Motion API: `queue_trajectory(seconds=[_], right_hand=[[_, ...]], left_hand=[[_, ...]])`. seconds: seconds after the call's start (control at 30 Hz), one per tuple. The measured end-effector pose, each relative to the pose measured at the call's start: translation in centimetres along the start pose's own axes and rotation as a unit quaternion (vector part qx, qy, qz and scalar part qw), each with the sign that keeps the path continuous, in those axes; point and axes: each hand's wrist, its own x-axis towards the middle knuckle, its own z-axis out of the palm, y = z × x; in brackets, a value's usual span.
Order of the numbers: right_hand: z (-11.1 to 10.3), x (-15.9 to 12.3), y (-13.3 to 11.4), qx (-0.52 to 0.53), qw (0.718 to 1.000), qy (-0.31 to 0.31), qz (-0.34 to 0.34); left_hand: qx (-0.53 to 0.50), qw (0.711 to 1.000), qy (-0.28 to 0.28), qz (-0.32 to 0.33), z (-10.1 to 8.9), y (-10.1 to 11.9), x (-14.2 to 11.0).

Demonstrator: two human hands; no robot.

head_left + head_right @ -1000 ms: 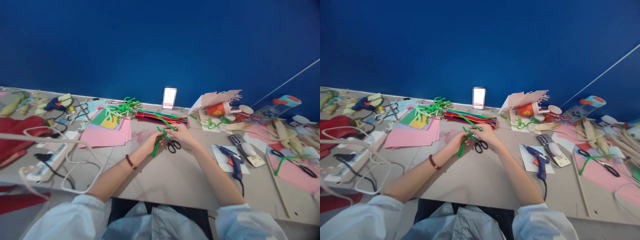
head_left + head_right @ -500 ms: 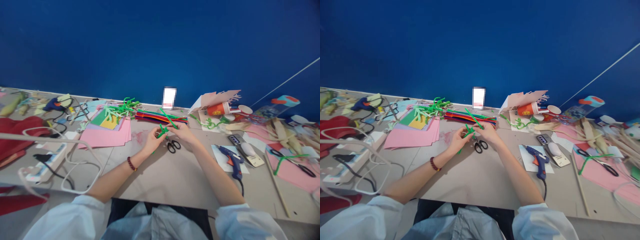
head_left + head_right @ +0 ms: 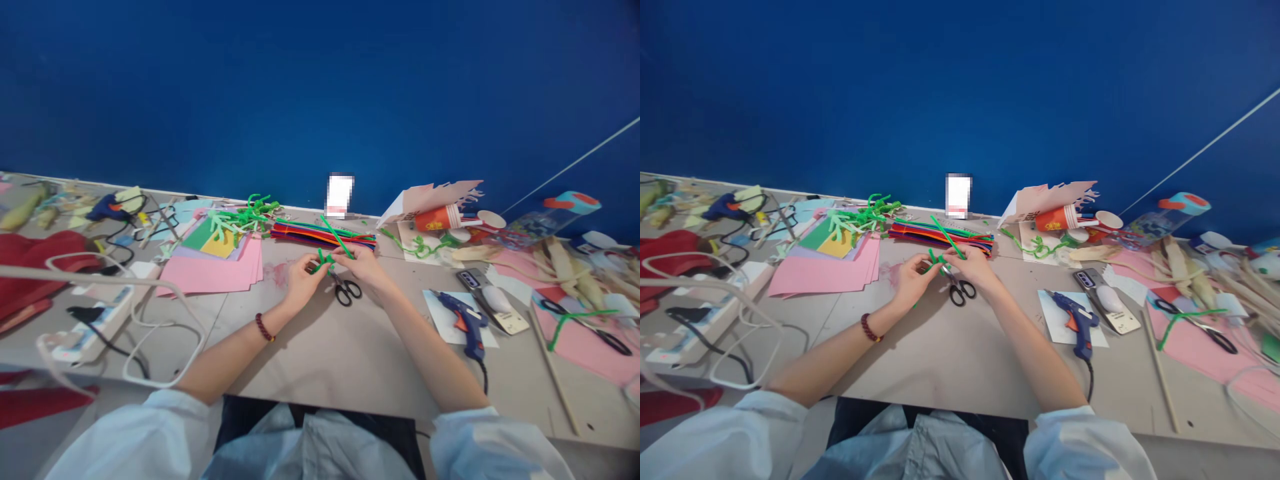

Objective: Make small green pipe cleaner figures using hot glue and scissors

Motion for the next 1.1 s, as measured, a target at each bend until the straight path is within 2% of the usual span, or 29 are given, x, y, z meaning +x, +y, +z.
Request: queue_trajectory(seconds=[0.2, 0.43, 0.8, 1.1], right_hand=[[0.20, -0.06, 0.01, -0.004, 1.000, 0.006, 0.001], [0.26, -0.06, 0.18, 0.004, 1.000, 0.008, 0.012], [0.42, -0.14, 0.01, 0.005, 1.000, 0.022, 0.001], [0.44, -0.07, 0.17, 0.009, 1.000, 0.020, 0.000]], left_hand=[[0.020, 1.000, -0.013, 0.021, -0.11, -0.33, 0.04], [0.008, 0.999, -0.030, -0.008, -0.05, -0.15, 0.07], [0.009, 1.000, -0.009, 0.008, -0.02, 0.18, -0.05], [0.011, 1.000, -0.015, 0.003, -0.07, 0.23, -0.11]])
